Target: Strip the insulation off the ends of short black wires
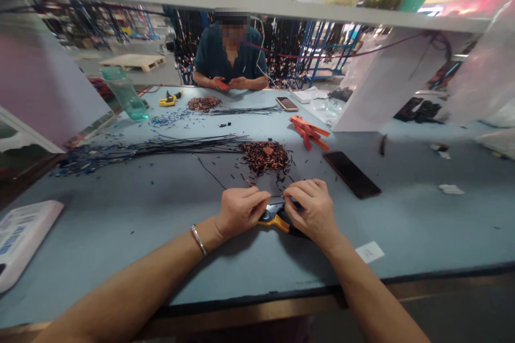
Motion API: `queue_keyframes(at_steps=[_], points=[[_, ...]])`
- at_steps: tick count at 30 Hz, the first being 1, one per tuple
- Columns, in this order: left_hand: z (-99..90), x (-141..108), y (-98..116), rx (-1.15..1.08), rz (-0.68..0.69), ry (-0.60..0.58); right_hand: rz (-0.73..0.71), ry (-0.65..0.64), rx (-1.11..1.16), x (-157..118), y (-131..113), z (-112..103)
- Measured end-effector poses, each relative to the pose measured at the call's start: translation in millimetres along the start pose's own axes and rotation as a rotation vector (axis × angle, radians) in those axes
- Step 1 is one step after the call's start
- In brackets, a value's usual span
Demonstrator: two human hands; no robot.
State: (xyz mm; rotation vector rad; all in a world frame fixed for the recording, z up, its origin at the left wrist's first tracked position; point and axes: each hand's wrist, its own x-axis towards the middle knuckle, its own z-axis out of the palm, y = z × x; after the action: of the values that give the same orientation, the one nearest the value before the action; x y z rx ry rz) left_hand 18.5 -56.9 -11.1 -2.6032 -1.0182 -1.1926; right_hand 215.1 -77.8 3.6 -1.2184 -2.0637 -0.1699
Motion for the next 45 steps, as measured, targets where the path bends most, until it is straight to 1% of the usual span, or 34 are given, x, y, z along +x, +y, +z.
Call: queue_keyframes(at_steps=[5,10,12,14,16,18,20,24,29,31,35,36,37,40,42,43,45], points=[[-1.6,1.9,2.8,0.007,0.053,0.020,0.022,-0.018,-0.001,1.1,1.8,1.0],[-0.1,1.2,3.9,0.007,0.052,-0.010,0.049,-0.042,0.009,1.8,2.8,3.7],[0.0,0.1,3.1,-0.008,0.045,-0.021,0.067,-0.039,0.011,1.2,8.0,2.9],[-0.6,-1.0,0.9,-0.025,0.020,-0.013,0.111,-0.014,0.004,0.1,18.1,-0.2],[-1.1,-1.2,-2.1,-0.051,-0.048,0.011,0.190,0.039,-0.013,-1.4,31.0,-4.3],[-0.7,-0.5,-5.2,-0.087,-0.153,0.040,0.262,0.074,-0.012,-2.6,41.5,-6.8],[0.9,0.8,-7.6,-0.113,-0.260,0.061,0.290,0.049,0.028,-3.2,45.8,-6.1],[4.4,2.1,-11.1,-0.121,-0.404,0.063,0.296,-0.014,0.103,-2.7,39.5,1.5],[5.3,3.5,-15.4,-0.144,-0.587,0.050,0.307,-0.011,0.184,-1.5,32.0,5.3],[5.0,4.3,-16.3,-0.152,-0.621,0.043,0.309,-0.003,0.211,-1.7,31.0,3.9],[4.2,4.7,-16.4,-0.168,-0.630,0.034,0.298,0.002,0.219,-2.2,27.4,-3.5],[4.0,4.6,-16.5,-0.172,-0.633,0.033,0.274,-0.029,0.234,-2.1,25.7,-6.3],[4.0,4.4,-16.9,-0.175,-0.638,0.033,0.231,-0.089,0.260,-1.9,23.7,-9.3],[3.9,4.0,-19.1,-0.193,-0.660,0.030,0.042,-0.373,0.319,-1.2,17.3,-17.8],[4.1,4.2,-21.1,-0.209,-0.683,0.034,-0.035,-0.513,0.271,-1.0,13.6,-21.0],[4.2,4.3,-22.1,-0.217,-0.695,0.036,-0.051,-0.552,0.233,-1.0,12.1,-21.6],[4.9,4.6,-23.8,-0.226,-0.713,0.044,-0.066,-0.586,0.173,-1.0,9.4,-20.9]])
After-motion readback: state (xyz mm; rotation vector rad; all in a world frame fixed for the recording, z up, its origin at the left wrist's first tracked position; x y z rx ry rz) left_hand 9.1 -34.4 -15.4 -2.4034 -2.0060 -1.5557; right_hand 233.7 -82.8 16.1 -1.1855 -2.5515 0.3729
